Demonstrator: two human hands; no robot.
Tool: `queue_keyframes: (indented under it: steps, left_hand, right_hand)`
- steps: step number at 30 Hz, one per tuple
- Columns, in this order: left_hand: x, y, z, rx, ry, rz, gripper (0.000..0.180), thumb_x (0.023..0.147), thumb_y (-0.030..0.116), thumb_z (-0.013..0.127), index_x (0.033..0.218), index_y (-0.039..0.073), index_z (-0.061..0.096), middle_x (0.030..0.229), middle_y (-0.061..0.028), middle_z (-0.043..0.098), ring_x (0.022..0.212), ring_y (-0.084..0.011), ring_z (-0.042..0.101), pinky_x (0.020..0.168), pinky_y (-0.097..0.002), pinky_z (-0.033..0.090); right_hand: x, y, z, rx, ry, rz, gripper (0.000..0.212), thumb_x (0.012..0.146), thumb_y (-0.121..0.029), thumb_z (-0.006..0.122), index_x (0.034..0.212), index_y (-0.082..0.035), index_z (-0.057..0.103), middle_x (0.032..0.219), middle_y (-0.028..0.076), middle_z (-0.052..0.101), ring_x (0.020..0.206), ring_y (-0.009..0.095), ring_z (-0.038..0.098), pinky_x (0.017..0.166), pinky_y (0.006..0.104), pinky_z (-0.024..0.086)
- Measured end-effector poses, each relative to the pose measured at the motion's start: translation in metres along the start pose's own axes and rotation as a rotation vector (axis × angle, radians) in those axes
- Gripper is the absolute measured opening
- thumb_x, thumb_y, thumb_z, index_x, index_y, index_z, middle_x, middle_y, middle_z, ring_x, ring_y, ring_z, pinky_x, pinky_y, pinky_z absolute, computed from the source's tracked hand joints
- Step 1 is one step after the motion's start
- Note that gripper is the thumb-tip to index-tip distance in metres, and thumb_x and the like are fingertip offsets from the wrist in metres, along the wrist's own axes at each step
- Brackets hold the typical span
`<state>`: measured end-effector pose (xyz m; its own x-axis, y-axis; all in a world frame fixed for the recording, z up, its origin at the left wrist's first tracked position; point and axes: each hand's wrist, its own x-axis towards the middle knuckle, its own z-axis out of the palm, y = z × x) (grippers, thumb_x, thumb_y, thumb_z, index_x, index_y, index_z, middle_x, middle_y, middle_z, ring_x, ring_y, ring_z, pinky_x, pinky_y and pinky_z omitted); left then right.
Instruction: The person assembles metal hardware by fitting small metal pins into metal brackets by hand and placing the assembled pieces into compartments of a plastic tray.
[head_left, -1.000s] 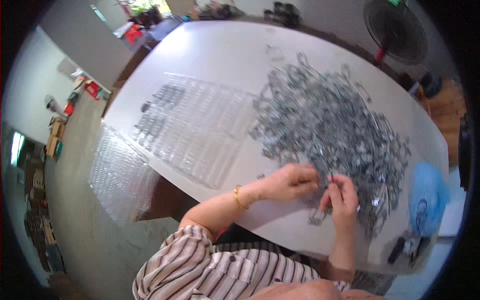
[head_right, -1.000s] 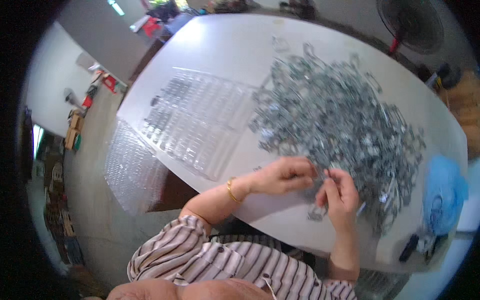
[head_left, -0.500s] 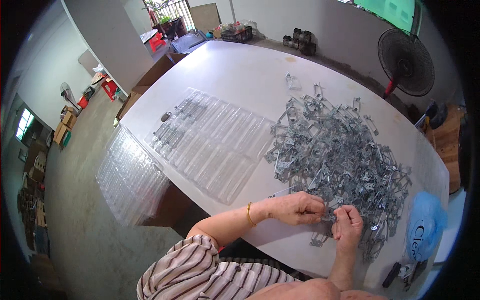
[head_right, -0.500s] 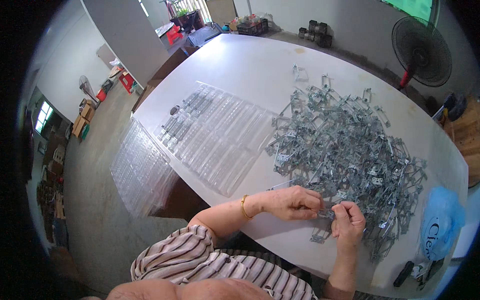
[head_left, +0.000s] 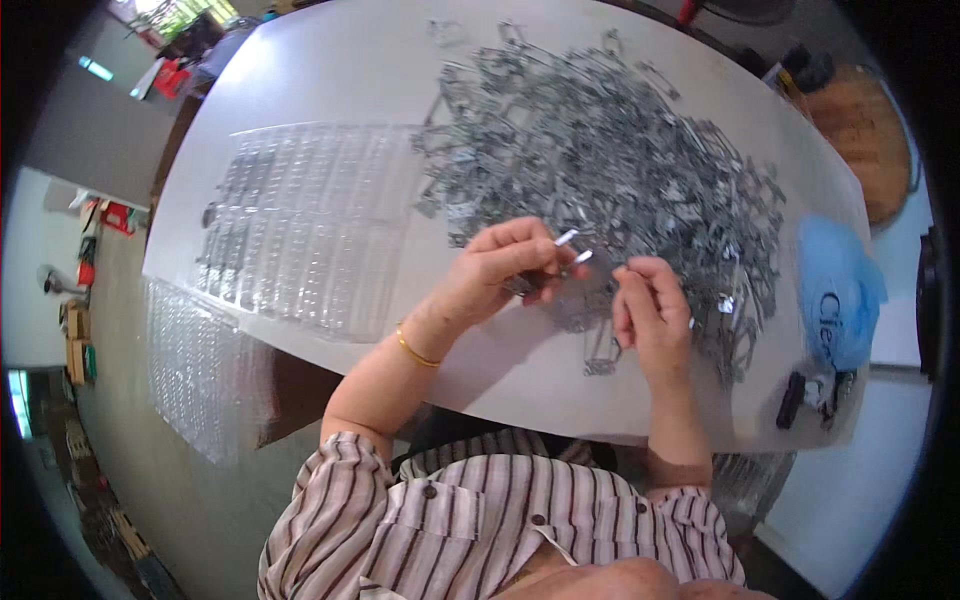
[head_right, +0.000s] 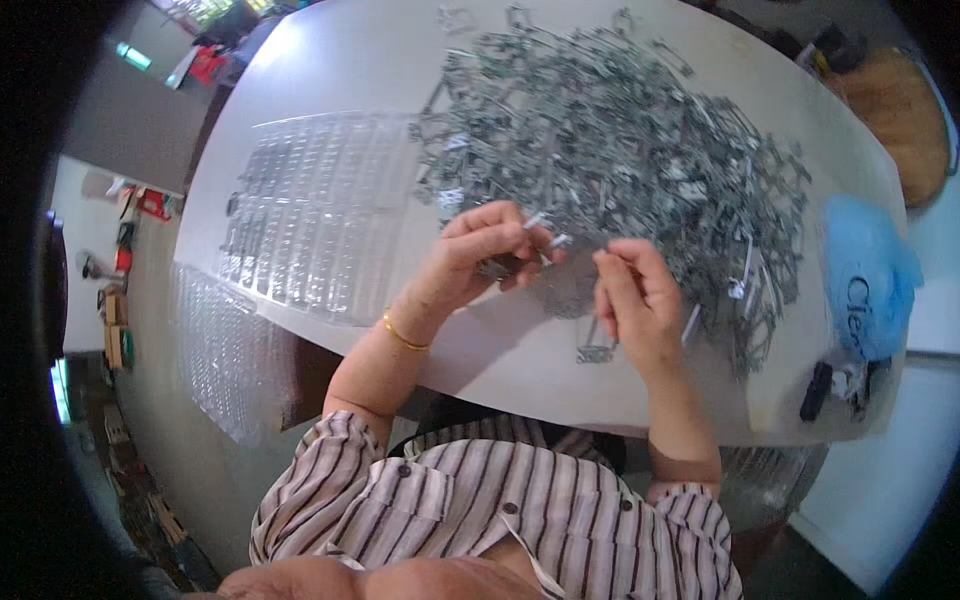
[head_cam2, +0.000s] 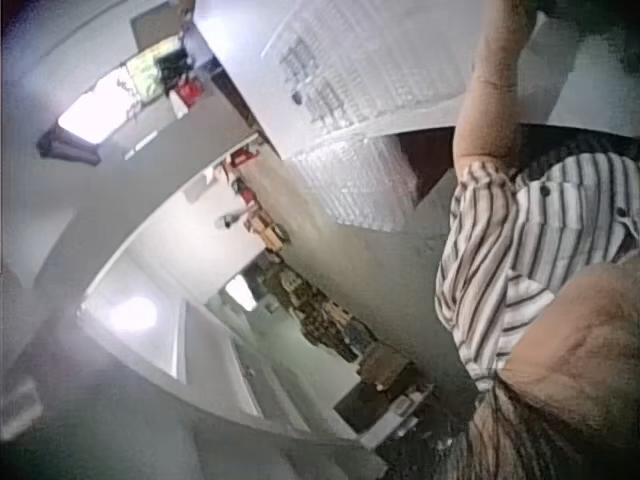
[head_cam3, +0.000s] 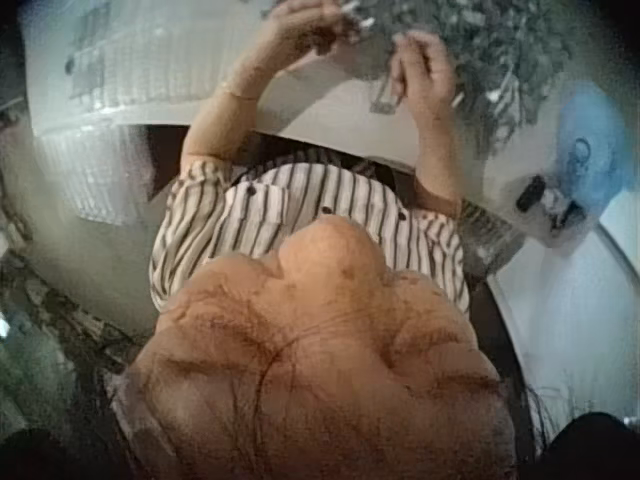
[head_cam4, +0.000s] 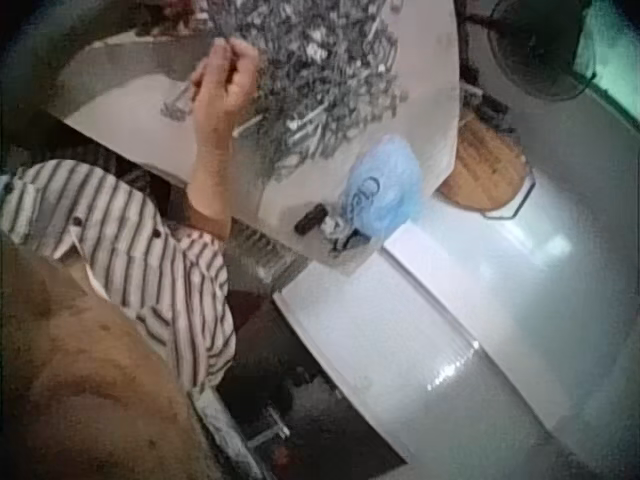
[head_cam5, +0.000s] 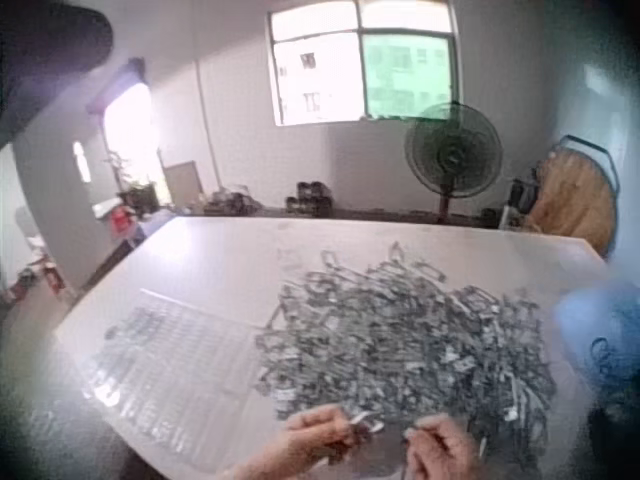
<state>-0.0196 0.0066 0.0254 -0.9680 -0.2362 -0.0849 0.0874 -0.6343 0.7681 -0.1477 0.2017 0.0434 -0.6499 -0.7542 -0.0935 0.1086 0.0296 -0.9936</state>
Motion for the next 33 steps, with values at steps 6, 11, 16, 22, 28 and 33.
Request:
queue_keyframes:
  steps: [6,11,16,22,28,33]
  left_hand:
    - [0.006,-0.01,0.005,0.01,-0.057,-0.032,0.023,0.101,0.024,0.061,0.084,0.008,0.058,0.104,-0.0225,0.07,0.071,-0.0172,0.064,0.054,-0.0247,0.044]
    - [0.001,-0.017,0.005,0.06,-0.063,-0.012,0.023,0.101,0.023,0.061,0.084,0.007,0.058,0.104,-0.0204,0.071,0.071,-0.0167,0.064,0.053,-0.0247,0.042]
    - [0.002,-0.015,0.007,0.142,-0.08,0.011,0.026,0.101,0.024,0.062,0.083,0.006,0.059,0.097,-0.0153,0.07,0.071,-0.0137,0.061,0.054,-0.0246,0.042]
    - [0.0,-0.013,-0.001,0.346,-0.125,0.047,0.024,0.102,0.026,0.064,0.093,0.003,0.066,0.094,-0.0066,0.069,0.069,-0.006,0.051,0.062,-0.0231,0.041]
    - [-0.004,-0.006,0.004,0.443,-0.111,0.029,0.022,0.1,0.023,0.066,0.098,0.001,0.068,0.093,0.0001,0.065,0.074,-0.0041,0.047,0.066,-0.022,0.038]
    - [-0.006,-0.005,0.011,0.488,-0.161,-0.01,0.023,0.099,0.021,0.066,0.086,0.002,0.064,0.1,-0.0057,0.065,0.077,-0.0057,0.051,0.068,-0.0209,0.04]
  right_hand:
    - [-0.008,0.002,-0.011,0.01,-0.065,0.011,0.013,0.105,-0.016,0.058,0.109,-0.004,0.061,0.071,-0.003,0.056,0.056,0.001,0.047,0.046,0.0186,0.036]
    - [-0.012,0.004,-0.008,0.008,-0.104,0.004,0.015,0.105,-0.017,0.056,0.109,-0.003,0.062,0.07,-0.003,0.056,0.057,0.001,0.046,0.047,0.0182,0.036]
    - [-0.012,0.004,-0.011,0.023,-0.096,-0.002,0.016,0.105,-0.017,0.057,0.107,-0.002,0.062,0.07,-0.003,0.055,0.057,0.001,0.046,0.047,0.0183,0.036]
    - [-0.01,0.007,-0.009,0.007,-0.08,0.03,0.018,0.105,-0.018,0.057,0.111,-0.002,0.058,0.07,-0.003,0.054,0.056,0.001,0.044,0.048,0.0189,0.034]
    - [-0.009,0.004,-0.01,0.025,-0.099,0.099,0.026,0.105,-0.021,0.058,0.12,-0.001,0.051,0.072,0.0,0.055,0.055,0.004,0.045,0.049,0.0201,0.036]
    - [-0.003,0.001,-0.017,0.117,-0.163,0.2,0.027,0.106,-0.025,0.055,0.118,0.0,0.055,0.072,0.002,0.056,0.055,0.006,0.048,0.049,0.0204,0.038]
